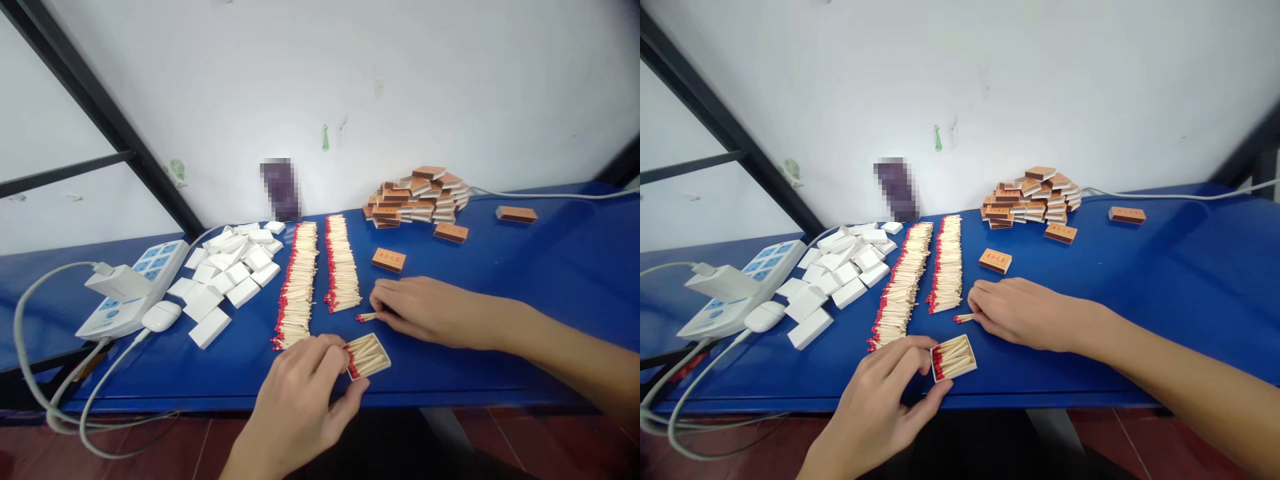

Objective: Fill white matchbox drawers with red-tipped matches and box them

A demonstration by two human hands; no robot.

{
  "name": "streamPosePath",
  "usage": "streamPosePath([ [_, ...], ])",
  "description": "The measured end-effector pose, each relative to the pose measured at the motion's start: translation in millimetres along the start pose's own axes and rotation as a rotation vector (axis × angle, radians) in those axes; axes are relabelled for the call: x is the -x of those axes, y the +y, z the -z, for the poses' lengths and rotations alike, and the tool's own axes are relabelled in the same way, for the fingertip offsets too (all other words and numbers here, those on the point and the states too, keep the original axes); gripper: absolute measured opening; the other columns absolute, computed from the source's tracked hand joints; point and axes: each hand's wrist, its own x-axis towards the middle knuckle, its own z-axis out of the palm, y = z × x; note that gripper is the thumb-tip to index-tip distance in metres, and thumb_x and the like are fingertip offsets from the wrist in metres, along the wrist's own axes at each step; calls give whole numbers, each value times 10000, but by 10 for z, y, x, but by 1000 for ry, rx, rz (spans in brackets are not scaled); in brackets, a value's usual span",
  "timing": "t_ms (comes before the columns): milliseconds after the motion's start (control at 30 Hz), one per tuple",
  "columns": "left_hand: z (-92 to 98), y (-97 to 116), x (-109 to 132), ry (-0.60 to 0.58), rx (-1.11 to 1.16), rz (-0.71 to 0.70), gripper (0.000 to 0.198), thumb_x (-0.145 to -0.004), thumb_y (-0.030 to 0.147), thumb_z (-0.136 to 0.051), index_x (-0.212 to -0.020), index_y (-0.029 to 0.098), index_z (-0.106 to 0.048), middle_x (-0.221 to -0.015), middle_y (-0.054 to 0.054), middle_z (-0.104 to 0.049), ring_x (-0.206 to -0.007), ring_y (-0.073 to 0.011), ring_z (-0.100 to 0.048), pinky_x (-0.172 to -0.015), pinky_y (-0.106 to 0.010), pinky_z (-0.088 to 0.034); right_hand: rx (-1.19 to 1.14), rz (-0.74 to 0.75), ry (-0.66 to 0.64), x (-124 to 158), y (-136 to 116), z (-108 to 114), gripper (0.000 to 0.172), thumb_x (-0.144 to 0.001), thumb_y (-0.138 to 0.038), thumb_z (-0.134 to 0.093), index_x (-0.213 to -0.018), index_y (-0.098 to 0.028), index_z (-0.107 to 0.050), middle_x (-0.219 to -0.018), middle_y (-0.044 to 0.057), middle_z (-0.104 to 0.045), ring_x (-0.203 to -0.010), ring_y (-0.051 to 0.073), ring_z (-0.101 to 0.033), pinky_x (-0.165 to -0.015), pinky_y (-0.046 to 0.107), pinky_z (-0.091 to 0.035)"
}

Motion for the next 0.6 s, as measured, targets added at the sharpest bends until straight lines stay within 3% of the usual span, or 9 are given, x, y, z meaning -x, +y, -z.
streamPosePath([
  [333,-3,3,13,-11,-11,-12,97,-1007,247,-586,-981,217,-498,-1024,-55,-684,-860,-244,-695,-709,-381,-575,62,75,82,-15,6,-63,246,-1071,-309,-399,-965,-189,-587,-915,51,-633,-747,202,-548,-725,338,-390],
  [500,-5,13,23,-18,-27,65,149,-1018,284,-550,-946,238,-428,-965,-40,-681,-839,-264,-703,-675,-397,-579,-235,46,73,-23,-84,44,153,-1013,-267,-485,-898,-193,-553,-836,13,-598,-716,156,-529,-675,277,-402],
  [600,-7,21,24,-19,-35,78,137,-1027,309,-539,-968,235,-439,-977,-48,-686,-823,-263,-703,-669,-397,-583,-431,68,-20,-13,-169,56,61,-875,-152,-609,-851,-196,-574,-772,-34,-572,-649,106,-493,-610,223,-379],
])
